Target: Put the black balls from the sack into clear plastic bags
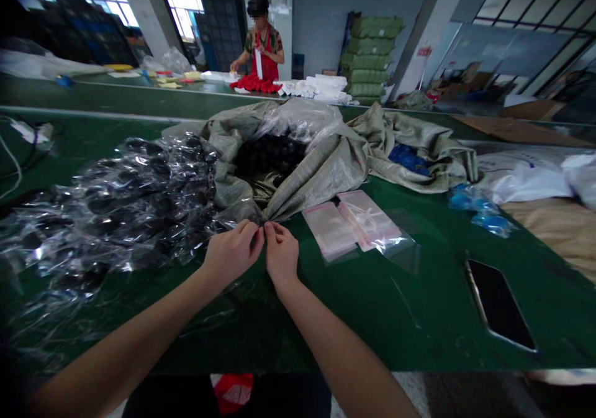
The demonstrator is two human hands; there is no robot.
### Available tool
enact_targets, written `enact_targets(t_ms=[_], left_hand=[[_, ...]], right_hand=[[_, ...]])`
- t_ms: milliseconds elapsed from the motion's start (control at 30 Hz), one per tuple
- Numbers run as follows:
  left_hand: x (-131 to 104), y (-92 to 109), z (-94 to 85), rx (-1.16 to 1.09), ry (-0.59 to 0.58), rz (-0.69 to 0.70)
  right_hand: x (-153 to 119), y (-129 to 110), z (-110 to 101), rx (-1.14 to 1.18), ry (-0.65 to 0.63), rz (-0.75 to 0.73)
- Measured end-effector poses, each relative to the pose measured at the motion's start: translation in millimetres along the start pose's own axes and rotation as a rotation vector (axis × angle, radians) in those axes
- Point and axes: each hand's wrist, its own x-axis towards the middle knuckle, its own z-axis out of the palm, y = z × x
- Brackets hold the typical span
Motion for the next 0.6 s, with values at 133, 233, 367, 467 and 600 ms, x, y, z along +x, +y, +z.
enact_targets(t_ms=[133,233,367,467,600], left_hand=[[-0.9,3.3,3.9,-0.005,0.015,0.062],[-0.5,2.9,5.7,-0.022,0.011,0.099],[0.8,-1.4,7.4,-0.086,-0.01,0.1],[2.5,-5.2,10.6,-0.173,-0.023,0.06],[5.4,-7.4,15.5,-0.284,-0.046,-0.027]], right_hand=[[1.2,0.3,-0.9,-0.003,0.02,0.013],[1.9,-1.7,-2.1,-0.04,-0.014,0.01],[3.0,-5.2,-3.7,-0.115,-0.053,0.004],[4.9,-7.3,-5.6,-0.139,-0.076,-0.013],[8.8,-10.7,-10.7,-0.171,-0.118,-0.074]])
